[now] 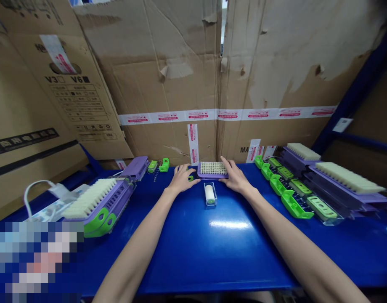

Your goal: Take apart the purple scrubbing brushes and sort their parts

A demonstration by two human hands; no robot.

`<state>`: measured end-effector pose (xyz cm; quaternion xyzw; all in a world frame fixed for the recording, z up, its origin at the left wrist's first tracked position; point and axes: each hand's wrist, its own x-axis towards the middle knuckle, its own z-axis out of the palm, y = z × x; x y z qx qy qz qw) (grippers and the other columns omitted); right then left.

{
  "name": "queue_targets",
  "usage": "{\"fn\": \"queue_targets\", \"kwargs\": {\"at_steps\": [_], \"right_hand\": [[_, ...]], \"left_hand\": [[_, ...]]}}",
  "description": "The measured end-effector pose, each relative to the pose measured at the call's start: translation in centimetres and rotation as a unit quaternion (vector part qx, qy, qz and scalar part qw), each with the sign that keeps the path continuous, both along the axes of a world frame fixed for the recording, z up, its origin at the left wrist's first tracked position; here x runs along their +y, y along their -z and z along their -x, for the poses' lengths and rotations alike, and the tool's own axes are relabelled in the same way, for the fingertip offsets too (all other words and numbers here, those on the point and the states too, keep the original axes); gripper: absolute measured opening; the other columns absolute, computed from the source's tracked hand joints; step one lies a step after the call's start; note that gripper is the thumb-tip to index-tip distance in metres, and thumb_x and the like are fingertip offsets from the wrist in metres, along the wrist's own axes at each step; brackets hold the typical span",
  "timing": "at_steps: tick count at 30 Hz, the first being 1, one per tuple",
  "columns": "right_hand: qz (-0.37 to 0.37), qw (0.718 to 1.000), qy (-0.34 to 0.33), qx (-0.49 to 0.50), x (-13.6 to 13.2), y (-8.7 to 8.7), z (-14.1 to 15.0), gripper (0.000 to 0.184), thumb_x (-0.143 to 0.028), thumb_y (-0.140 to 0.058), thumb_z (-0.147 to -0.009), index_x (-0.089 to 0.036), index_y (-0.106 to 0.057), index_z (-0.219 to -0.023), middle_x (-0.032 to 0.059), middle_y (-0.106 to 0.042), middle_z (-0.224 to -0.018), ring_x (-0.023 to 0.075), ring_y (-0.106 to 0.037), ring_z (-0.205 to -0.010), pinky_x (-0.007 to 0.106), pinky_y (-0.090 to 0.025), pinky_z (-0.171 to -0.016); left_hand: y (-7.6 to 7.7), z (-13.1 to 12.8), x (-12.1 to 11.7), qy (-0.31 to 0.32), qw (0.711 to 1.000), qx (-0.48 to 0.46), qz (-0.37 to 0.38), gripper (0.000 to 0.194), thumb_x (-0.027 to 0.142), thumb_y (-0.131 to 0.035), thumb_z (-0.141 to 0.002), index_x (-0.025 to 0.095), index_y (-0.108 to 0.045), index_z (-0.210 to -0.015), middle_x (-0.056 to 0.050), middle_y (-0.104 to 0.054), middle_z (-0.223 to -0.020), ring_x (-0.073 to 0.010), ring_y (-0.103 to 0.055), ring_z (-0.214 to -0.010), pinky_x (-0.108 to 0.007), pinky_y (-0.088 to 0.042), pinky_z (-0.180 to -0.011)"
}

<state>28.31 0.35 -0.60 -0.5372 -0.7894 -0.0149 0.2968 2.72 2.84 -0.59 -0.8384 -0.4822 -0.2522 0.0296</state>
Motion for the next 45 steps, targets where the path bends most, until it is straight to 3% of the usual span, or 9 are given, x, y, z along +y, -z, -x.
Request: {"fn": "queue_targets", "kwargs": {"at_steps": [5,9,13,16,23,29,34,41,45], "right_hand": [[0.011,1.000,-0.002,0.017,-0.4,-0.4,-0.1,0.099,-0.026,-0.071,-0.071,-0.029,-0.009,-0.149,0.0140,-0.041,-0.132,0.0311,-0.047,-0.121,0.045,-0.043,-0.097],[0.021,0.999,0.032,0.032,-0.5,-0.6,-0.5,0.097,-0.029,-0.070,-0.072,-0.030,-0.010,-0.148,0.0136,-0.042,-0.131,0.0316,-0.049,-0.119,0.045,-0.043,-0.096],[0.015,0.997,0.070,0.038,-0.5,-0.7,-0.7,0.092,-0.031,-0.067,-0.075,-0.029,-0.011,-0.148,0.0142,-0.044,-0.128,0.0327,-0.052,-0.115,0.045,-0.043,-0.094],[0.018,0.996,0.080,0.025,-0.6,-0.7,-0.3,0.090,-0.032,-0.066,-0.075,-0.027,-0.013,-0.148,0.0152,-0.046,-0.126,0.0332,-0.053,-0.112,0.044,-0.044,-0.091],[0.047,0.993,0.109,0.002,-0.8,-0.8,1.0,0.090,-0.045,-0.068,-0.073,-0.023,-0.021,-0.146,0.0161,-0.054,-0.117,0.0334,-0.057,-0.105,0.044,-0.043,-0.087],[0.040,0.993,0.114,-0.015,-0.4,0.0,1.2,0.083,-0.050,-0.062,-0.076,-0.017,-0.028,-0.144,0.0190,-0.057,-0.118,0.0348,-0.054,-0.109,0.052,-0.036,-0.096],[-0.033,0.996,0.068,0.037,-0.6,-0.2,1.5,0.066,-0.051,-0.047,-0.086,-0.018,-0.033,-0.141,0.0169,-0.055,-0.124,0.0323,-0.048,-0.119,0.059,-0.025,-0.104],[-0.099,0.990,-0.013,0.101,-1.4,-1.5,3.3,0.057,-0.037,-0.047,-0.087,-0.015,-0.036,-0.139,0.0155,-0.056,-0.128,0.0271,-0.048,-0.122,0.054,-0.025,-0.108],[-0.109,0.985,-0.072,0.110,-1.6,-1.8,3.2,0.057,-0.032,-0.051,-0.084,-0.016,-0.039,-0.138,0.0146,-0.056,-0.128,0.0269,-0.051,-0.119,0.050,-0.035,-0.104]], "left_hand": [[-0.3,-0.9,0.1,0.031,0.999,-0.024,-0.025,0.012,0.030,-0.061,-0.081,0.022,-0.067,-0.087,-0.007,-0.065,-0.105,-0.0250,-0.053,-0.107,-0.047,-0.029,-0.101],[-1.0,0.2,0.5,-0.031,0.990,-0.128,-0.060,0.010,0.031,-0.058,-0.082,0.022,-0.062,-0.082,-0.005,-0.068,-0.090,-0.0239,-0.057,-0.095,-0.043,-0.035,-0.093],[-1.6,1.8,0.9,-0.075,0.943,-0.316,-0.066,0.012,0.033,-0.053,-0.084,0.021,-0.054,-0.083,-0.004,-0.066,-0.082,-0.0200,-0.063,-0.085,-0.032,-0.045,-0.078],[-1.7,2.3,0.9,-0.098,0.914,-0.384,-0.089,0.011,0.033,-0.053,-0.084,0.022,-0.051,-0.083,-0.003,-0.066,-0.080,-0.0194,-0.065,-0.087,-0.030,-0.046,-0.077],[-2.0,1.0,-0.3,-0.061,0.935,-0.316,-0.147,0.010,0.032,-0.052,-0.083,0.022,-0.051,-0.084,-0.004,-0.063,-0.084,-0.0193,-0.063,-0.087,-0.031,-0.047,-0.080],[-3.1,-0.8,-2.1,-0.023,0.945,-0.306,-0.110,0.012,0.031,-0.056,-0.080,0.022,-0.051,-0.086,-0.005,-0.062,-0.086,-0.0204,-0.061,-0.089,-0.033,-0.046,-0.085],[-4.2,-1.6,-3.0,0.023,0.898,-0.439,-0.033,0.019,0.032,-0.059,-0.079,0.023,-0.046,-0.087,-0.004,-0.064,-0.082,-0.0216,-0.066,-0.089,-0.032,-0.046,-0.081],[-4.4,-1.7,-2.3,0.119,0.792,-0.574,0.170,0.024,0.033,-0.061,-0.074,0.021,-0.046,-0.089,0.002,-0.063,-0.060,-0.0198,-0.069,-0.073,-0.033,-0.047,-0.077],[-4.3,-1.9,-2.1,0.126,0.734,-0.625,0.235,0.021,0.033,-0.063,-0.072,0.018,-0.051,-0.082,0.001,-0.065,-0.063,-0.0189,-0.069,-0.071,-0.032,-0.048,-0.075]]}}
